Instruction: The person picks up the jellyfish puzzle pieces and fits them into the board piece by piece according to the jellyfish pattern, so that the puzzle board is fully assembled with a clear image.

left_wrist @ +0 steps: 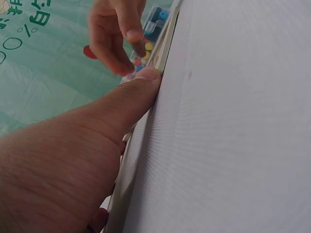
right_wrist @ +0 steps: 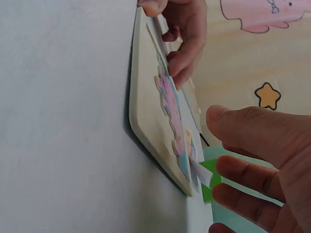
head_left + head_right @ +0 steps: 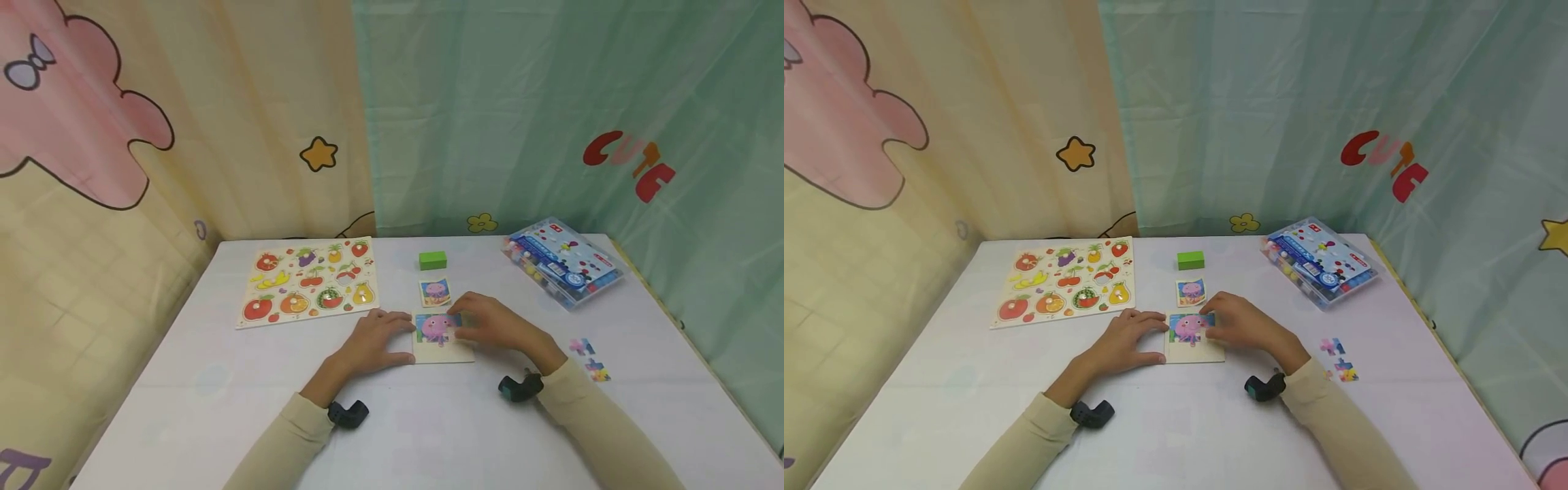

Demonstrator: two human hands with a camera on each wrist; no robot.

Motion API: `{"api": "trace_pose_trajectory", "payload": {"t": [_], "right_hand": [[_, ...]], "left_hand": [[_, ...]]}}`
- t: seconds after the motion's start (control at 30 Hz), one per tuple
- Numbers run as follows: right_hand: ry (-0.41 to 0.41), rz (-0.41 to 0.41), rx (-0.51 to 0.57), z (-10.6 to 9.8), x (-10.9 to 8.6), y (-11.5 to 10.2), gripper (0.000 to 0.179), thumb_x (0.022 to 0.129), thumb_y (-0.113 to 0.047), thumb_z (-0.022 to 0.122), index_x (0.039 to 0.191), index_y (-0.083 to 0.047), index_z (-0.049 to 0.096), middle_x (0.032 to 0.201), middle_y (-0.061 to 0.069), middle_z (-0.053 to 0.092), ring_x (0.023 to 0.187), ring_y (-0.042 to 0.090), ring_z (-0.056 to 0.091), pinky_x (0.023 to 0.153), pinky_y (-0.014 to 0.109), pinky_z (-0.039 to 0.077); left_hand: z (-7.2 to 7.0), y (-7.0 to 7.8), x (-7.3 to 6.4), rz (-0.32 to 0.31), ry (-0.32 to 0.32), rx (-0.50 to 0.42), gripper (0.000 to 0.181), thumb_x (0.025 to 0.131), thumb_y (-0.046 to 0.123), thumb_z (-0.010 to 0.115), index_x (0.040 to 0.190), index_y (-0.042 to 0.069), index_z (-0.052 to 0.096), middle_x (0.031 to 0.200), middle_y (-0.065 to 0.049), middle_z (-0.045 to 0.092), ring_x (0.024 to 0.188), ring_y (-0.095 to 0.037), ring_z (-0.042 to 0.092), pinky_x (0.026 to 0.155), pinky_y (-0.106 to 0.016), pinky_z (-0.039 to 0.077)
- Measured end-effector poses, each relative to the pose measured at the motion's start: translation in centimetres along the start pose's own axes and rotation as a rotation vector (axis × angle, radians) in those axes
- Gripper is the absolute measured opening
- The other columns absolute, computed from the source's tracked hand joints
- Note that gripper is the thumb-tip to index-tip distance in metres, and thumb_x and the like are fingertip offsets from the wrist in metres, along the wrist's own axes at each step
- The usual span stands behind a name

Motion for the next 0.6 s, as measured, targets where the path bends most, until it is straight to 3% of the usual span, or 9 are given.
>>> {"api": "trace_pose_trajectory", "payload": {"t": [0.1,0.33,0.6], "right_hand": [[0.011,0.035,0.024,-1.3,-1.9,0.6,0.034,0.091,-0.019,0.078,0.122,-0.007,0.069,0.119,0.004,0.065,0.114,0.025,0.06,0.096,0.048,0.048],[0.058,0.235,0.013,-4.1,-8.6,2.9,0.037,0.093,-0.022,0.076,0.126,-0.008,0.068,0.122,0.004,0.065,0.117,0.031,0.058,0.096,0.053,0.048],[0.137,0.362,-0.055,-7.1,-15.6,6.0,0.044,0.087,-0.016,0.081,0.127,-0.004,0.066,0.114,0.01,0.066,0.092,0.021,0.059,0.071,0.03,0.05]], "left_hand": [[0.1,0.1,0.1,-0.004,-0.009,0.014,0.059,0.088,0.059,0.071,0.137,0.027,0.062,0.148,0.006,0.051,0.127,-0.022,0.043,0.098,-0.047,0.039],[0.1,0.0,0.2,0.008,-0.016,-0.001,0.059,0.088,0.059,0.071,0.137,0.027,0.062,0.148,0.007,0.051,0.128,-0.022,0.043,0.098,-0.047,0.038],[-0.4,0.4,-0.1,-0.008,-0.009,-0.003,0.058,0.088,0.055,0.073,0.137,0.026,0.063,0.148,0.005,0.052,0.127,-0.022,0.043,0.097,-0.046,0.038]]}}
Point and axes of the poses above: each hand's wrist, its own x-axis towards the middle knuckle, its own z-axis out of the palm, y = z × x, the point moved 4 cm from there along x, towards the middle knuckle
